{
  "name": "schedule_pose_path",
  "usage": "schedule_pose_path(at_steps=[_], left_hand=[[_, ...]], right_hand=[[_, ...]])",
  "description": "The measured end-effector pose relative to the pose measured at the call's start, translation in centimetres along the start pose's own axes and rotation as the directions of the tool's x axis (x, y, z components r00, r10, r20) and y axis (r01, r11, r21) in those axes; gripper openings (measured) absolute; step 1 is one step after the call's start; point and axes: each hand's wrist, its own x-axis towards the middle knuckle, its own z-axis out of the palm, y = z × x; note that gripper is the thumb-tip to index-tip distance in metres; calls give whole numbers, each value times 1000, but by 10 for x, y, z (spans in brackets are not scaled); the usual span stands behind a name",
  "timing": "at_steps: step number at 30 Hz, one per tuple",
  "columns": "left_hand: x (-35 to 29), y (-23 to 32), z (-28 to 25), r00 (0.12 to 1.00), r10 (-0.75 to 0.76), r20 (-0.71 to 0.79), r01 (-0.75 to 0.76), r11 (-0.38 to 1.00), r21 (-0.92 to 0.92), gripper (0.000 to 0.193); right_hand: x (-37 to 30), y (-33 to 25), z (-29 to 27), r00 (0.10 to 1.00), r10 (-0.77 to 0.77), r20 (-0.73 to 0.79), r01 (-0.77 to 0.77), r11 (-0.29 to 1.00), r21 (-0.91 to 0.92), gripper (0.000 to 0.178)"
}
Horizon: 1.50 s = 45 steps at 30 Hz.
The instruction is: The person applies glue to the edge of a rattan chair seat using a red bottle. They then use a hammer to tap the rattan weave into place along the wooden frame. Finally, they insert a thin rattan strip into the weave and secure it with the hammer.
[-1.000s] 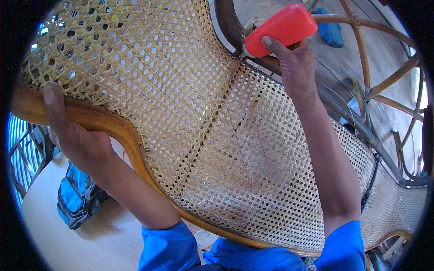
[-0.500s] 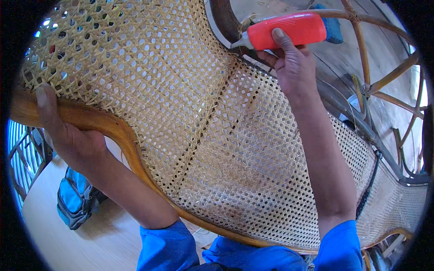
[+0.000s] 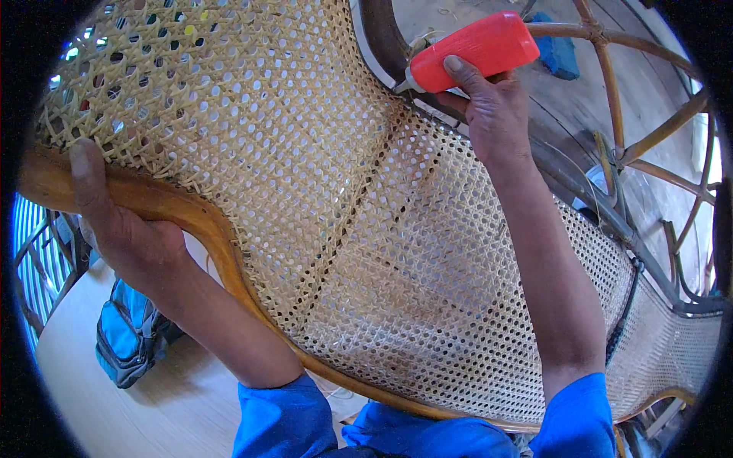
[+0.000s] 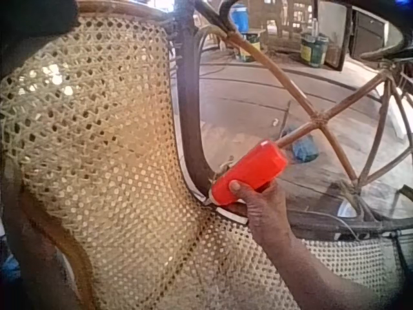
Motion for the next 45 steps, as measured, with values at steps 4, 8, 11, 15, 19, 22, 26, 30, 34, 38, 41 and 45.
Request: schedule_pose_path(at_steps=[4,8,11,15,19,22,26,30,34,38,41,45], left_hand=[[-4,3,3,999,47,27,-47,999,0,61],[-2,3,4,998,-29,48,33,997,-74,62],[-4,4,3,997,3,75,-1,1000,-30,63],[-6,7,4,996,22,89,-20,1000,-22,62],[2,-1,-5,995,36,93,-33,999,-29,59],[-7,7,4,997,-34,68,38,998,-51,58],[-8,12,10,997,-60,51,63,996,-64,58],[-5,6,6,999,-41,33,42,999,-24,61],[-3,7,6,998,-48,43,51,995,-86,61],[-3,6,5,997,-41,57,45,997,-58,62],[-4,6,6,998,-37,49,35,999,40,59],[-4,3,3,997,49,62,-48,999,-22,63]], right_hand=[[1,3,2,1000,9,-27,-11,996,-87,40],[1,8,1,1000,-27,-12,26,999,-38,38],[2,9,0,1000,-12,15,12,1000,-21,37],[7,11,-4,997,44,61,-39,996,-78,40],[8,8,-1,996,34,77,-24,993,-119,38],[10,5,-2,996,43,80,-30,988,-154,39],[16,8,-3,994,4,110,11,990,-139,40],[11,5,0,992,26,120,-16,996,-84,42],[7,-1,-2,998,11,58,-17,994,107,42],[8,1,-2,999,6,53,-11,997,79,41],[6,0,2,998,3,61,-6,998,55,42],[6,5,3,997,3,75,-4,1000,16,42]])
